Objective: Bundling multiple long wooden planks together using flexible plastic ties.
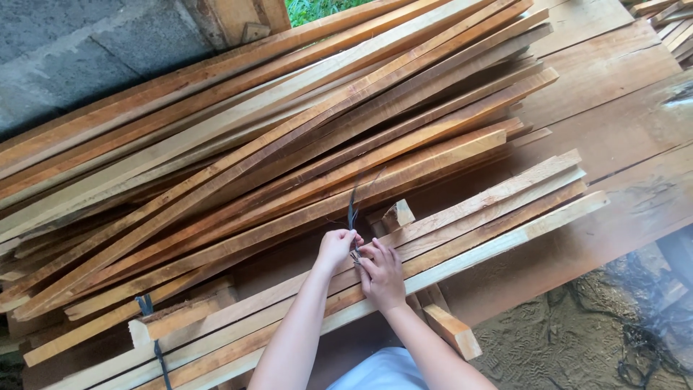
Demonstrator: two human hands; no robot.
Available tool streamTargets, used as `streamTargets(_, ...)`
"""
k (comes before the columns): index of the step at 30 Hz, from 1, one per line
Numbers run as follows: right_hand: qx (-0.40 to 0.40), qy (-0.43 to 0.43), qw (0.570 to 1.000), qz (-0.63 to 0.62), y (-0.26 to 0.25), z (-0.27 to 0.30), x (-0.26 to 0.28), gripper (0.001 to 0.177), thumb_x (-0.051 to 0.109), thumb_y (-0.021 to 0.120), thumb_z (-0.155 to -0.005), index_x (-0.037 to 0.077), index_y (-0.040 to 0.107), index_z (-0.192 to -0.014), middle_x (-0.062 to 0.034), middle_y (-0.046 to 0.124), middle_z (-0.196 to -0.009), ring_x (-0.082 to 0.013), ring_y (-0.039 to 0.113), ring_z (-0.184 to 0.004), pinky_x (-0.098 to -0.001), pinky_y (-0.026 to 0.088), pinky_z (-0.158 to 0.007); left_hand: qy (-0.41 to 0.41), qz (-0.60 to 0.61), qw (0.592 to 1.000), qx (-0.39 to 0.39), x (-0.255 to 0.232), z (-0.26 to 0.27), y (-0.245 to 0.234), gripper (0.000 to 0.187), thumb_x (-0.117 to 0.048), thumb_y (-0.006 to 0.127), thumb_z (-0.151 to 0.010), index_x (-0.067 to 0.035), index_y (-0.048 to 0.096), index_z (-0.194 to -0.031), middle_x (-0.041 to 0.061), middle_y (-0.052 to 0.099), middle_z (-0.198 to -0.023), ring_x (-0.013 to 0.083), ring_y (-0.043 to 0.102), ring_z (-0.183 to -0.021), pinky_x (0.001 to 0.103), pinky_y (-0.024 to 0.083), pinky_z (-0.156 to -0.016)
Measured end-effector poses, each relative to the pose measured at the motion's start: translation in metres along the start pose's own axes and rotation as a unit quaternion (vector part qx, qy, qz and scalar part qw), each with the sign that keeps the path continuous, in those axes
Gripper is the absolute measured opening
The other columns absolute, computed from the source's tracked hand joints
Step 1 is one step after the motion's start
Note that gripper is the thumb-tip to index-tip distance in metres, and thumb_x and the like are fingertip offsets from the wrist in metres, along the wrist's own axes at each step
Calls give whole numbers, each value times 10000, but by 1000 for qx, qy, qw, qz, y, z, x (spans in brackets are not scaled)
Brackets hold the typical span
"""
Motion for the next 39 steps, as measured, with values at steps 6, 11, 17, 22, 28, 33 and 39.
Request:
streamTargets(6,34,212,975,-57,33,-28,-10,239,440,591,-1004,361,672,-794,204,668,-1006,-55,545,-1273,-370,295,-1112,-152,182,972,10,-3,-21,8,289,-213,592,-993,-63,756,-809,34,649,-585,124,660,-484,207,489,-454)
streamTargets(11,15,210,973,-99,40,-20,-16,284,347,587,-1017,271,647,-750,128,694,-1100,-151,534,-1299,-427,282,-1132,-175,222,958,-42,17,-40,18,291,-203,551,-1007,-56,731,-832,31,612,-563,114,580,-402,202,413,-388)
streamTargets(17,24,21,993,-110,5,0,-14,173,234,643,-940,210,664,-770,72,632,-1038,-234,537,-1263,-463,392,-1087,-200,206,954,-90,34,-50,19,271,-261,570,-968,-103,735,-823,17,717,-628,152,728,-551,199,312,-439)
streamTargets(22,8,-42,996,-78,-1,2,-6,106,242,669,-924,201,673,-827,57,616,-987,-222,565,-1178,-463,428,-1064,-198,206,953,-101,35,-48,19,278,-245,569,-964,-85,736,-809,29,701,-597,159,723,-529,183,313,-411)
streamTargets(28,13,-49,997,-60,-1,1,-3,61,231,673,-906,196,675,-856,63,620,-1015,-204,576,-1187,-471,410,-1092,-208,230,946,-97,30,-46,19,269,-212,557,-958,-54,725,-822,56,713,-626,209,760,-578,207,480,-448)
streamTargets(33,6,-20,998,-66,-8,-5,5,76,251,660,-923,213,682,-862,79,674,-1030,-171,598,-1160,-438,398,-1102,-231,225,946,-38,66,-87,31,311,-173,478,-1023,16,684,-886,50,659,-648,229,754,-590,271,597,-546)
streamTargets(39,31,179,978,-105,21,-19,-5,277,339,554,-1035,281,632,-776,158,698,-815,-120,640,-1009,-379,392,-1023,-262,266,926,-50,45,-78,34,309,-153,482,-1031,21,661,-848,-15,498,-556,83,503,-413,181,404,-406)
Point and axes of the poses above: each hand's wrist, its own z-axis away from the middle knuckle, its own y-axis out of the palm, x = y × z, the point moved 4 cm from there along -z, towards the middle knuckle
